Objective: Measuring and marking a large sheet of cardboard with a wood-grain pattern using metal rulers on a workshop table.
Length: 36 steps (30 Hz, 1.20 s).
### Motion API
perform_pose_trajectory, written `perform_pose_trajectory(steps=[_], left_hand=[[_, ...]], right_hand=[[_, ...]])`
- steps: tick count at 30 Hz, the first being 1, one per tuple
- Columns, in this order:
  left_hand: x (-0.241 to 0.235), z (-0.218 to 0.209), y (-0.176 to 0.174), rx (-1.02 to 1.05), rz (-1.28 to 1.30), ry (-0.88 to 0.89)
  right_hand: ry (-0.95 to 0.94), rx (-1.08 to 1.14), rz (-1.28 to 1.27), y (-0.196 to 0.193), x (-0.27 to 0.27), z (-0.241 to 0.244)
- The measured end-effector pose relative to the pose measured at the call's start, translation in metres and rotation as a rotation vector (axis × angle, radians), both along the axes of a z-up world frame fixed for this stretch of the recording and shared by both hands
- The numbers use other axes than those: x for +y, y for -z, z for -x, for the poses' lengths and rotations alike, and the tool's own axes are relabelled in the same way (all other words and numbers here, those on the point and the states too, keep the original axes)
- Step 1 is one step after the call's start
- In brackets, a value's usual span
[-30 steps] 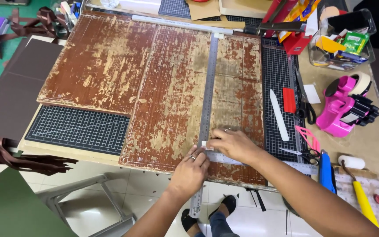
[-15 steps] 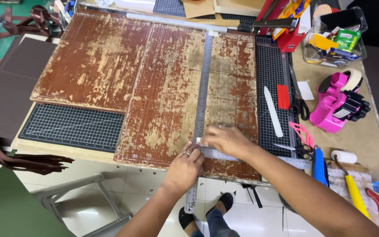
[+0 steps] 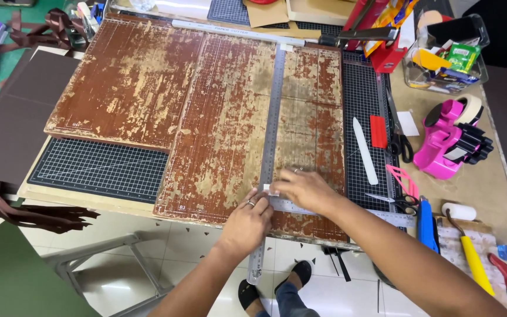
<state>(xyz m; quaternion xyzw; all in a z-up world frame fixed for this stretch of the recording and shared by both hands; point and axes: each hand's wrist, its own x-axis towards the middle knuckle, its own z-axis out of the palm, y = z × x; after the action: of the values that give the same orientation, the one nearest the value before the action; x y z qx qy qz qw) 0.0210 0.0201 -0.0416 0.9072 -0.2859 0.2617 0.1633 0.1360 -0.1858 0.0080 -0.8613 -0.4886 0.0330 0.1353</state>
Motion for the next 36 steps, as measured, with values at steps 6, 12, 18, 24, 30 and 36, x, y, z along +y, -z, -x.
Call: perform_pose_trajectory(steps=[6,12,18,24,30,36], left_hand=[[0.001,0.000,-0.002,-0.010,0.003,0.009],[-0.001,0.004,-0.002,-0.016,0.013,0.002],[-0.001,0.008,-0.006,-0.004,0.012,-0.006],[0.000,0.004,-0.003,0.066,-0.011,0.007],[0.002,-0.002,-0.006,0.035,0.013,0.009],[-0.002,0.004,-0.001,-0.009,0.047,-0.012]], right_hand=[[-0.018,-0.025,0.035,0.000,-0.006,-0.003],[0.082,0.039,0.017,-0.018,-0.009,0.007],[0.120,0.030,0.140,-0.040,-0.005,0.034],[0.201,-0.079,0.331,-0.029,-0.020,0.019],[0.438,0.124,0.345,-0.078,0.013,0.037],[0.215,-0.046,0.355,-0.020,-0.007,0.027]])
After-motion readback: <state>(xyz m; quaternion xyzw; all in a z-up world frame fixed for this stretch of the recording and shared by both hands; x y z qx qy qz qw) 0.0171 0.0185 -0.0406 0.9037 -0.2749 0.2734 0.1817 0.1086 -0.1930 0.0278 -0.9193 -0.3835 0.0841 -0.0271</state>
